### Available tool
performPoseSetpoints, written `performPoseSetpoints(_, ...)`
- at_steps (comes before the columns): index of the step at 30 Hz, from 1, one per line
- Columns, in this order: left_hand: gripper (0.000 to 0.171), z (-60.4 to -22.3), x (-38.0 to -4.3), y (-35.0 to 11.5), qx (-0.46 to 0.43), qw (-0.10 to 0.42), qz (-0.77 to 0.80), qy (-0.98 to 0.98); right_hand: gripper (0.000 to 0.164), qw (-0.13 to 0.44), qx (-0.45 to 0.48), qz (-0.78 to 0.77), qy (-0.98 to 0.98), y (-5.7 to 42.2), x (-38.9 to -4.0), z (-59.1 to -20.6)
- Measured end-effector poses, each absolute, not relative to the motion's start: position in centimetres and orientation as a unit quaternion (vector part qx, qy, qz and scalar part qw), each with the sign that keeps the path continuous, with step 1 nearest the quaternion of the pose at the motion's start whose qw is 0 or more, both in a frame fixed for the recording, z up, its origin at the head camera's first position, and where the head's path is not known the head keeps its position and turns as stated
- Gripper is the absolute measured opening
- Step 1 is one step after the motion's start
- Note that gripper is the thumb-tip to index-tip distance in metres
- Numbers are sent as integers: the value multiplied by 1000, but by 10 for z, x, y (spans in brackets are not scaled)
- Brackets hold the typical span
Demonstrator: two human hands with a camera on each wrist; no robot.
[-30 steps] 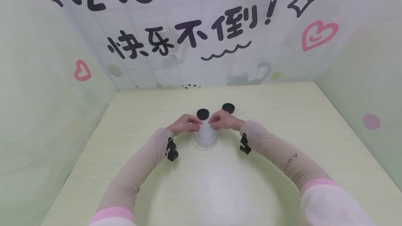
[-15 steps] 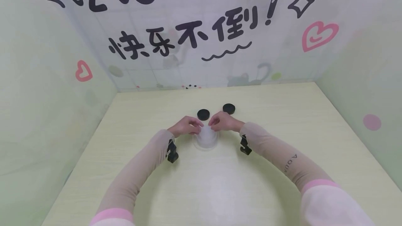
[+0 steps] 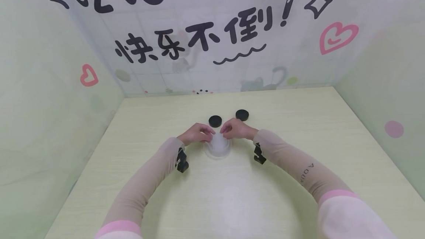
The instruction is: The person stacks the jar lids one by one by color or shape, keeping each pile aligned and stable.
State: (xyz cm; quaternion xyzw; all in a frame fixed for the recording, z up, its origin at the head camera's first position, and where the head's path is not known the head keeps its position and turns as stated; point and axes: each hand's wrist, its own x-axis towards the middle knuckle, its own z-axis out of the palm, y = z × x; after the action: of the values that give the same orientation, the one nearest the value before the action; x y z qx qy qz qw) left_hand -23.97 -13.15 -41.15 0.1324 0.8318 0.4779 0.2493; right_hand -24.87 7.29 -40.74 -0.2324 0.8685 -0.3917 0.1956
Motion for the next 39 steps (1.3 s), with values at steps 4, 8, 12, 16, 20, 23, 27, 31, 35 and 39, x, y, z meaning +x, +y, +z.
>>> performPoseSetpoints(4, 25, -412, -240, -132, 128, 249, 479, 832, 15, 193, -234, -387, 871, 73, -247, -406)
performPoseSetpoints(8, 26, -411, -239, -131, 124, 248, 477, 834, 16, 196, -232, -385, 871, 73, -248, -405)
performPoseSetpoints(12, 26, -410, -239, -131, 119, 245, 475, 837, 16, 205, -240, -394, 863, 75, -251, -408)
performPoseSetpoints(16, 27, -409, -239, -132, 114, 244, 476, 837, 15, 206, -255, -410, 851, 79, -255, -412)
performPoseSetpoints(20, 26, -409, -239, -133, 109, 239, 474, 840, 16, 207, -229, -411, 857, 78, -249, -406)
performPoseSetpoints(23, 27, -408, -239, -133, 106, 233, 474, 843, 16, 199, -221, -416, 859, 77, -246, -404)
performPoseSetpoints(27, 28, -406, -240, -132, 105, 217, 476, 846, 16, 200, -215, -429, 854, 80, -246, -403)
performPoseSetpoints(31, 28, -408, -243, -131, 99, 196, 481, 849, 15, 192, -210, -433, 855, 82, -250, -402)
performPoseSetpoints(35, 28, -409, -244, -129, 90, 171, 489, 851, 18, 173, -218, -432, 858, 84, -256, -402)
performPoseSetpoints(39, 29, -408, -246, -126, 78, 144, 501, 850, 20, 163, -214, -438, 858, 85, -263, -402)
